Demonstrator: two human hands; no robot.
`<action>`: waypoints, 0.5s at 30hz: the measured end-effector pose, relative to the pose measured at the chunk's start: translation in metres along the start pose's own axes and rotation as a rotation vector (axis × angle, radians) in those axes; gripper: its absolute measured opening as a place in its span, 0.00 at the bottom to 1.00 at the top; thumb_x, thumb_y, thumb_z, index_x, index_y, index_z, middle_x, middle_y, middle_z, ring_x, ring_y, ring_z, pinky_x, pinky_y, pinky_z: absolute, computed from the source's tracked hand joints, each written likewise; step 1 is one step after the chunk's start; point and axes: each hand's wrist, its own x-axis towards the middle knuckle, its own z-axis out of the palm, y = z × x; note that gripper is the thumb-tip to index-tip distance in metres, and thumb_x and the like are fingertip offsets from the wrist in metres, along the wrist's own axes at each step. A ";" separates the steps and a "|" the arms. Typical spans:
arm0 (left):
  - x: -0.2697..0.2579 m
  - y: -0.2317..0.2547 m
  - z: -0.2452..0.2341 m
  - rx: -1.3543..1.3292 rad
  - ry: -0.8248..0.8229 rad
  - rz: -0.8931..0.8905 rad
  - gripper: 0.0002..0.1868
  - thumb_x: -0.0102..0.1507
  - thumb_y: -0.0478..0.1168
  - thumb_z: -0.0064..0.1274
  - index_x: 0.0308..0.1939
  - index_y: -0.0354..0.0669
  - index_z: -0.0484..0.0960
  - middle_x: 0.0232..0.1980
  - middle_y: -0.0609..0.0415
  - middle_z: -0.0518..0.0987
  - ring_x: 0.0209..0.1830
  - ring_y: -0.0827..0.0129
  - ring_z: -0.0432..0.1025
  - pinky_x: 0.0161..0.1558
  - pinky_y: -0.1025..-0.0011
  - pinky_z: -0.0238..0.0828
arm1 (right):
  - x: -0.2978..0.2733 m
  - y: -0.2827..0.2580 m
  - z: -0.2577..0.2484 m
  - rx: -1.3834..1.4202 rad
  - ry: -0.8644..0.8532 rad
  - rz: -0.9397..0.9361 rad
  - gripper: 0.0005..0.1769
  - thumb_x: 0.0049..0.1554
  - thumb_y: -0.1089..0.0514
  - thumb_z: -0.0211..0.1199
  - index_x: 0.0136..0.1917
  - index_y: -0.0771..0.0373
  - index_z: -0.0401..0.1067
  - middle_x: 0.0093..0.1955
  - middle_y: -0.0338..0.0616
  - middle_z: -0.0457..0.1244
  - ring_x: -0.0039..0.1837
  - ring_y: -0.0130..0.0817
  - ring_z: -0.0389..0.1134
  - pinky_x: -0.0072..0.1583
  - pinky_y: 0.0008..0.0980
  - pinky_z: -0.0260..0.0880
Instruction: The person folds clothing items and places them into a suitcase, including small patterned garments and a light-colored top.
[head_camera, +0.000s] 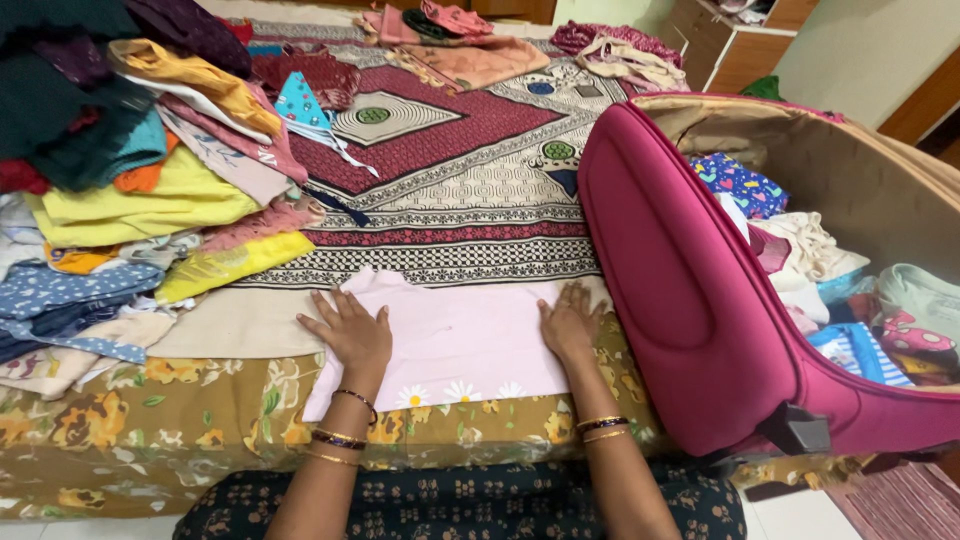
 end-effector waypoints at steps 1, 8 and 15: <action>0.006 -0.001 -0.001 0.029 0.047 0.017 0.43 0.69 0.69 0.27 0.78 0.43 0.55 0.83 0.46 0.46 0.82 0.42 0.34 0.69 0.30 0.26 | 0.005 0.000 0.002 0.002 0.008 -0.003 0.42 0.68 0.33 0.27 0.83 0.62 0.30 0.87 0.47 0.27 0.85 0.45 0.24 0.79 0.57 0.21; 0.063 -0.012 -0.023 -0.143 0.348 0.740 0.55 0.46 0.53 0.71 0.75 0.60 0.60 0.79 0.50 0.62 0.78 0.45 0.48 0.70 0.40 0.40 | 0.032 0.010 0.023 0.468 0.307 -0.429 0.35 0.59 0.42 0.61 0.77 0.49 0.59 0.75 0.46 0.56 0.81 0.47 0.47 0.79 0.58 0.31; 0.089 0.018 -0.022 0.043 0.055 0.779 0.31 0.51 0.47 0.72 0.57 0.54 0.77 0.49 0.61 0.83 0.63 0.64 0.69 0.68 0.49 0.54 | 0.020 0.008 0.011 0.589 0.385 -0.260 0.23 0.43 0.45 0.80 0.48 0.56 0.79 0.50 0.36 0.68 0.65 0.40 0.61 0.71 0.45 0.56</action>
